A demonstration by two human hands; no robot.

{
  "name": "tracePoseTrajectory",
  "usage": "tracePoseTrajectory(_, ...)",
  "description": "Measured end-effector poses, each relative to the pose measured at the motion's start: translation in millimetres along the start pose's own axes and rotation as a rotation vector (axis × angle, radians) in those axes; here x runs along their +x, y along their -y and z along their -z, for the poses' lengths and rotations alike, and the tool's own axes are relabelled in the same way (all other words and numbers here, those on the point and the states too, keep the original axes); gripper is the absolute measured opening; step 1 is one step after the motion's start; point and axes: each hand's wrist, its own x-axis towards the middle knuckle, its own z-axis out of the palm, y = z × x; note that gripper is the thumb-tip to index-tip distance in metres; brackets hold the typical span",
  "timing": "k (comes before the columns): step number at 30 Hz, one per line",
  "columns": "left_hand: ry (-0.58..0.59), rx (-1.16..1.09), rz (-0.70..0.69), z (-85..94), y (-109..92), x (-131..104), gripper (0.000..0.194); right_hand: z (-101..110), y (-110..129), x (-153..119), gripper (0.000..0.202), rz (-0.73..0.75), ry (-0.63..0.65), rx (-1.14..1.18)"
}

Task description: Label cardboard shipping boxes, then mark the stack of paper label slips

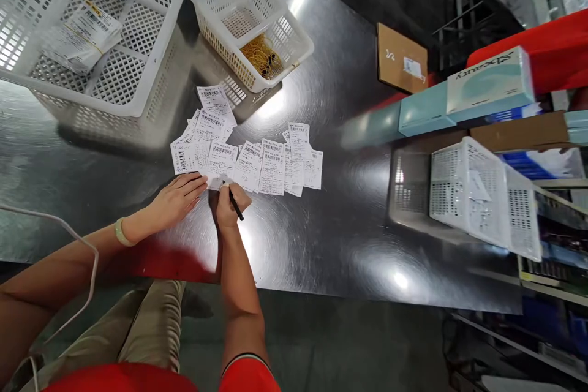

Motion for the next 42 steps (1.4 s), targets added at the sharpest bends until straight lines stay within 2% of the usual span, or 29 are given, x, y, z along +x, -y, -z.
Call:
tracePoseTrajectory(6, -0.035, 0.017, -0.024, -1.6, -0.1, -0.3, 0.037, 1.5, -3.0, -3.1, 0.049, -0.004, 0.021, -0.044)
tracePoseTrajectory(13, 0.022, -0.024, 0.013, -2.2, 0.4, -0.7, 0.04, 2.0, -7.0, -4.1, 0.052, -0.003, 0.008, -0.051)
tracePoseTrajectory(17, 0.027, -0.004, 0.022, -9.5, -1.3, -1.6, 0.041, 5.3, -10.0, -6.0, 0.05, 0.013, -0.023, -0.071)
tracePoseTrajectory(21, -0.001, 0.027, 0.031, -12.1, -2.7, -4.3, 0.04, 8.5, -4.4, -12.8, 0.042, 0.131, -0.128, -0.121)
tracePoseTrajectory(24, -0.025, 0.04, 0.001, -1.5, -0.7, -2.1, 0.044, 6.8, 2.5, -17.2, 0.044, 0.251, -0.013, -0.123)
tracePoseTrajectory(26, -0.083, 0.042, 0.072, 7.1, 2.2, 4.7, 0.049, 4.5, 3.8, -18.0, 0.049, 0.254, 0.095, -0.137)
tracePoseTrajectory(28, -0.115, 0.035, 0.199, 12.8, 5.1, 14.7, 0.051, 3.1, 1.3, -16.9, 0.054, 0.209, 0.143, -0.176)
tracePoseTrajectory(30, -0.082, 0.028, 0.277, 15.1, 7.5, 23.4, 0.049, 3.9, -4.3, -14.3, 0.059, 0.168, 0.134, -0.224)
tracePoseTrajectory(32, -0.027, 0.031, 0.295, 16.2, 10.3, 26.7, 0.041, 6.9, -11.6, -10.2, 0.06, 0.15, 0.107, -0.256)
tracePoseTrajectory(35, 0.016, 0.004, 0.253, 18.8, 19.3, 23.1, 0.029, 12.8, -22.6, -1.5, 0.056, 0.141, 0.06, -0.262)
tracePoseTrajectory(39, 0.082, -0.135, 0.095, 23.8, 41.2, 24.5, 0.031, 18.4, -29.7, 10.2, 0.05, 0.139, -0.011, -0.266)
tracePoseTrajectory(42, 0.098, -0.229, -0.011, 30.4, 55.7, 32.4, 0.033, 22.6, -24.5, 11.4, 0.049, 0.125, -0.096, -0.244)
